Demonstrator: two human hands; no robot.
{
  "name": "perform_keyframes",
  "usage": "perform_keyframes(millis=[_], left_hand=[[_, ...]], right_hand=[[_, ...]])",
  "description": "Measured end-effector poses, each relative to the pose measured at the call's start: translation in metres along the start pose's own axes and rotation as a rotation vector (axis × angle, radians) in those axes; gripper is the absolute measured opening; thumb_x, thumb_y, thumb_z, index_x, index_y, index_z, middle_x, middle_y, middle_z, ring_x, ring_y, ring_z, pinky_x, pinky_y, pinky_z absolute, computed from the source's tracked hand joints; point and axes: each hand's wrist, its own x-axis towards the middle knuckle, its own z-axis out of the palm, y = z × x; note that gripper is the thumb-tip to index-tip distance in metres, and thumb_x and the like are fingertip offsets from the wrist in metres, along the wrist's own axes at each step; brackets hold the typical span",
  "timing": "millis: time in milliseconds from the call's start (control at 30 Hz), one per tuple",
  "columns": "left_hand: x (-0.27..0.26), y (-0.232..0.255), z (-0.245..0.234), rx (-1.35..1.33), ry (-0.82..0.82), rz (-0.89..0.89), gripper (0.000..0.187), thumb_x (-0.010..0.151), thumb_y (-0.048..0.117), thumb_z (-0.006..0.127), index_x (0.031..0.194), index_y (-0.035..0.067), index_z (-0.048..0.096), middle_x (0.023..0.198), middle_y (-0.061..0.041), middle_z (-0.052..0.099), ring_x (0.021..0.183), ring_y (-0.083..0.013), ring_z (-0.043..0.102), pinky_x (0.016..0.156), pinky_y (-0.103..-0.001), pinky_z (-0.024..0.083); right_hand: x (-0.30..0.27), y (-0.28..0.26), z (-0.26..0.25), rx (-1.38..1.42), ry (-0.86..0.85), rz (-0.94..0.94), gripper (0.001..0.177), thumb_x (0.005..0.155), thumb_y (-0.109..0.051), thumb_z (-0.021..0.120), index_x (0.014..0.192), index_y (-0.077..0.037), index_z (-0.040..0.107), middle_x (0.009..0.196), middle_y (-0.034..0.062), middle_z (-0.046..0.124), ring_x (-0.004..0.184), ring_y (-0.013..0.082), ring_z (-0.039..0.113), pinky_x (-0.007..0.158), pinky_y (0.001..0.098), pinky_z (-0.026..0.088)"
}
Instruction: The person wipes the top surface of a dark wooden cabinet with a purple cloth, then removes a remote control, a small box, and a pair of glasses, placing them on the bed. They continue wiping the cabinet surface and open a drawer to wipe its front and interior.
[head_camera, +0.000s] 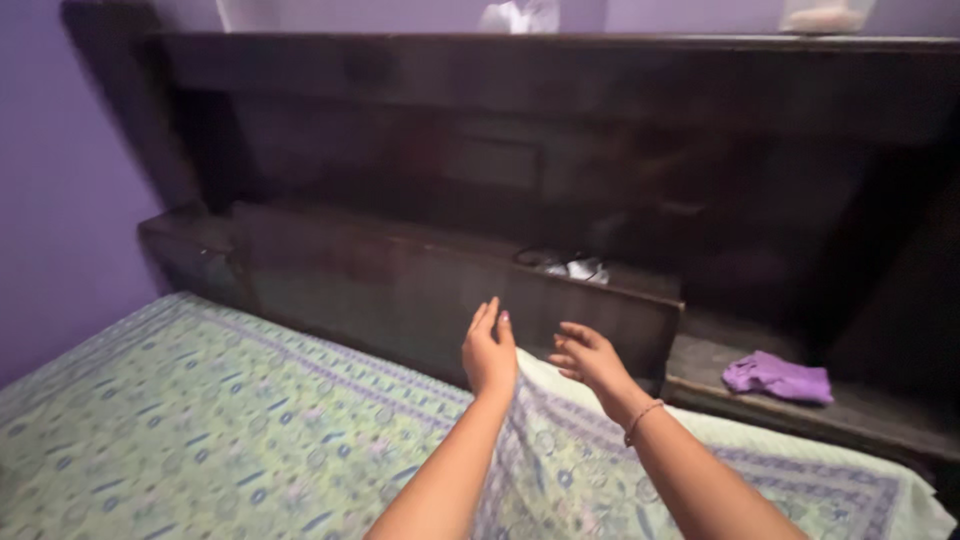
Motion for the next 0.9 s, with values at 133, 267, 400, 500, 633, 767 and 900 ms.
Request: perform_keyframes(millis=[133, 267, 400, 500, 633, 767, 900], left_hand=[[0.013, 0.024, 0.050, -0.019, -0.099, 0.075, 0.037, 0.095, 0.026, 0.065, 0.128, 0.010, 0.071, 0.137, -0.017, 0.064, 0.128, -0.0346, 0.060, 0.107, -0.041, 0.047], [0.024, 0.017, 0.107, 0.013, -0.232, 0.064, 0.041, 0.093, 0.024, 0.066, 0.132, 0.011, 0.068, 0.139, -0.015, 0.063, 0.129, -0.0339, 0.059, 0.107, -0.040, 0.046], [0.043, 0.003, 0.151, 0.062, -0.296, 0.061, 0.045, 0.093, 0.020, 0.066, 0.137, 0.011, 0.063, 0.141, -0.013, 0.062, 0.131, -0.0326, 0.058, 0.108, -0.040, 0.045], [0.058, -0.001, 0.168, 0.170, -0.379, -0.026, 0.051, 0.094, 0.023, 0.064, 0.144, 0.016, 0.056, 0.148, -0.010, 0.057, 0.136, -0.0312, 0.054, 0.111, -0.042, 0.044], [0.080, -0.005, 0.189, 0.521, -0.519, -0.012, 0.064, 0.098, 0.037, 0.061, 0.156, 0.021, 0.038, 0.158, -0.008, 0.044, 0.150, -0.0354, 0.034, 0.120, -0.057, 0.028], [0.088, -0.018, 0.203, 0.580, -0.658, -0.029, 0.080, 0.098, 0.049, 0.061, 0.161, 0.017, 0.025, 0.163, -0.008, 0.035, 0.155, -0.0392, 0.018, 0.124, -0.058, 0.018], [0.080, -0.032, 0.207, 0.623, -0.660, 0.066, 0.083, 0.094, 0.047, 0.066, 0.159, 0.011, 0.027, 0.166, -0.007, 0.028, 0.157, -0.0372, 0.011, 0.123, -0.054, 0.019]], right_hand=[[0.039, -0.023, -0.043, -0.052, 0.088, -0.093, 0.049, 0.094, -0.020, 0.063, 0.141, -0.006, 0.058, 0.122, 0.0077, 0.068, 0.100, 0.0182, 0.068, 0.082, 0.0314, 0.053], [0.052, -0.045, -0.069, -0.226, 0.215, -0.206, 0.044, 0.091, -0.013, 0.064, 0.134, -0.004, 0.065, 0.123, 0.0064, 0.074, 0.107, 0.0153, 0.067, 0.090, 0.0277, 0.052], [0.064, -0.064, -0.088, -0.339, 0.239, -0.315, 0.044, 0.088, -0.009, 0.064, 0.132, -0.003, 0.065, 0.125, 0.0089, 0.074, 0.115, 0.0170, 0.069, 0.097, 0.0295, 0.051], [0.082, -0.062, -0.103, -0.408, 0.247, -0.330, 0.047, 0.087, -0.009, 0.064, 0.134, -0.006, 0.063, 0.127, 0.0097, 0.072, 0.118, 0.0192, 0.068, 0.099, 0.0319, 0.052], [0.112, -0.044, -0.112, -0.480, 0.186, -0.384, 0.047, 0.088, -0.012, 0.066, 0.135, -0.007, 0.062, 0.129, 0.0124, 0.072, 0.119, 0.0220, 0.068, 0.101, 0.0324, 0.051], [0.128, -0.037, -0.110, -0.631, 0.140, -0.443, 0.048, 0.089, -0.018, 0.069, 0.135, -0.011, 0.062, 0.129, 0.0131, 0.072, 0.121, 0.0236, 0.067, 0.103, 0.0335, 0.050], [0.131, -0.044, -0.103, -0.728, 0.083, -0.390, 0.050, 0.088, -0.032, 0.069, 0.136, -0.019, 0.064, 0.133, 0.0092, 0.068, 0.119, 0.0256, 0.068, 0.103, 0.0364, 0.050]])
